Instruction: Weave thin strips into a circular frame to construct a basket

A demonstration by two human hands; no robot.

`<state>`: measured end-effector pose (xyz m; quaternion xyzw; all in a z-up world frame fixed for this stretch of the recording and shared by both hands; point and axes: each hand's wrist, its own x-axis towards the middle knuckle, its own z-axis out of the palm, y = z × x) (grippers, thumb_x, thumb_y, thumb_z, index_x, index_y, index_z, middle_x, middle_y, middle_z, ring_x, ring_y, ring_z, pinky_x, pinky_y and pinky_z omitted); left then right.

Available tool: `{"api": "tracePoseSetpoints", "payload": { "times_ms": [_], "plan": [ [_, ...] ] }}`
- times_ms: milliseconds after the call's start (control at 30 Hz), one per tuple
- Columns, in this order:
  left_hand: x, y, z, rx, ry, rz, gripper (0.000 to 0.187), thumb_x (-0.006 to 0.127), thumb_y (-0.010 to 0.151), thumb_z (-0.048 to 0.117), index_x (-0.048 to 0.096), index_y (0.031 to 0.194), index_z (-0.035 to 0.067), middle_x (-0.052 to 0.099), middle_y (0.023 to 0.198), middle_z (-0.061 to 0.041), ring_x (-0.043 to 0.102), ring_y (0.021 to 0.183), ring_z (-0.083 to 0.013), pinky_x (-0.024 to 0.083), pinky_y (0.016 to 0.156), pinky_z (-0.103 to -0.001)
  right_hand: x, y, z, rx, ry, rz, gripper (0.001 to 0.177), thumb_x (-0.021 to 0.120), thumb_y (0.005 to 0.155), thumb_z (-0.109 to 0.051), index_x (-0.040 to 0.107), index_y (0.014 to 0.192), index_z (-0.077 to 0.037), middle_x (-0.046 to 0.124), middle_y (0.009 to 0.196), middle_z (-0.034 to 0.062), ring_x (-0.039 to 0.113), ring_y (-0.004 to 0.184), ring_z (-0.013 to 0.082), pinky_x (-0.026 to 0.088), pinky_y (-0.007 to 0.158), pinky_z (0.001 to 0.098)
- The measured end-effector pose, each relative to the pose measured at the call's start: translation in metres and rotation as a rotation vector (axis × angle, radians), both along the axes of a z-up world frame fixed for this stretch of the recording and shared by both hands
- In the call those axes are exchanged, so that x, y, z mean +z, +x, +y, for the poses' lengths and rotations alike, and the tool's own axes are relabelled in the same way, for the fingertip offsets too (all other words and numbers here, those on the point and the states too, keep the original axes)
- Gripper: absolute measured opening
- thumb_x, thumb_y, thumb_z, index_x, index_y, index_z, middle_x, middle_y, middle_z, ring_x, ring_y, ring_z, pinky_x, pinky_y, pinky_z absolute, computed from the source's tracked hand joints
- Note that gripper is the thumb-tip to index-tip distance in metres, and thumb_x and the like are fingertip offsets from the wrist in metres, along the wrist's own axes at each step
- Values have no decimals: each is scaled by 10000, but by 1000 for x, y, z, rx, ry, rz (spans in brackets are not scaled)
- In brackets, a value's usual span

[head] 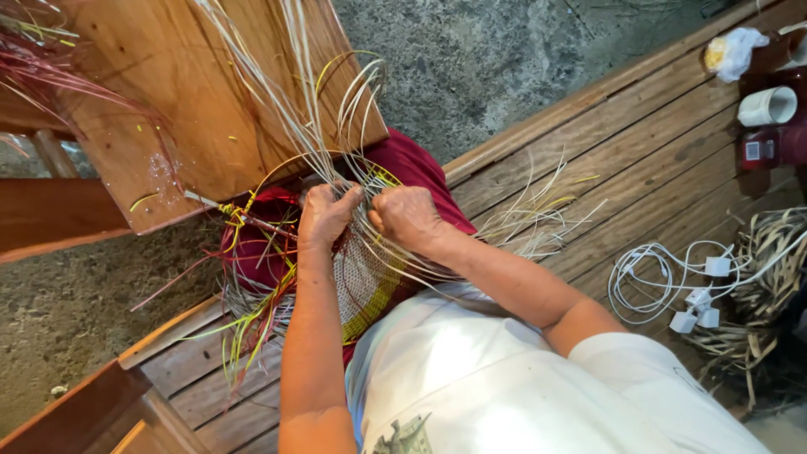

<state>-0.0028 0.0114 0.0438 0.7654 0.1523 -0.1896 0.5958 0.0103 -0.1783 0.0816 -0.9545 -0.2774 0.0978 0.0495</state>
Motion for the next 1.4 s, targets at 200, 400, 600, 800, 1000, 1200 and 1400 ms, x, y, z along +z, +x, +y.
{"api": "tracePoseSetpoints", "payload": {
  "times_ms": [200,400,600,800,1000,1200,1400],
  "plan": [
    [7,-3,-7,98,5,-53,237,826,794,277,808,1013,191,779,904,-91,742,939,-249,557,859,-402,-13,33,-7,0,23,28,208,639,867,-387,602,707,-259,650,646,-16,710,686,242,575,573,412],
    [19,-3,-12,165,-103,-44,267,767,803,112,803,1059,177,785,997,-106,723,1021,-262,547,932,-413,-41,83,-10,21,-62,-66,224,702,790,-459,661,734,-247,654,687,-25,709,688,231,578,574,404],
    [14,4,-16,167,-49,-23,290,835,797,184,815,1086,163,785,900,-93,737,853,-186,567,866,-346,-32,78,-8,72,-18,-147,170,689,801,-364,636,727,-220,643,671,-16,700,685,235,561,611,384],
    [-15,5,-22,90,249,-32,280,810,780,443,794,1052,384,789,964,81,719,1061,-208,219,1150,-367,-14,56,-2,133,102,-376,159,730,721,-343,610,699,-242,609,669,-35,657,675,184,518,613,331],
    [-24,5,-18,42,232,-23,326,797,809,458,777,1120,365,791,1010,47,709,1104,-231,175,1189,-465,-6,51,-11,168,174,-208,28,657,802,-183,632,813,-186,590,834,5,619,787,244,527,689,349],
    [-29,6,-13,23,229,2,304,761,846,495,800,1087,314,793,963,24,721,1082,-255,243,1155,-477,-13,59,-1,151,247,-154,38,593,862,-167,562,884,-171,567,821,16,650,812,227,545,707,331],
    [-7,3,-17,166,152,-12,218,804,781,294,804,999,280,793,921,-20,752,985,-238,545,945,-382,-1,80,4,291,287,-26,167,692,887,-281,620,1022,-214,597,863,28,643,828,268,531,738,388]
  ]
}}
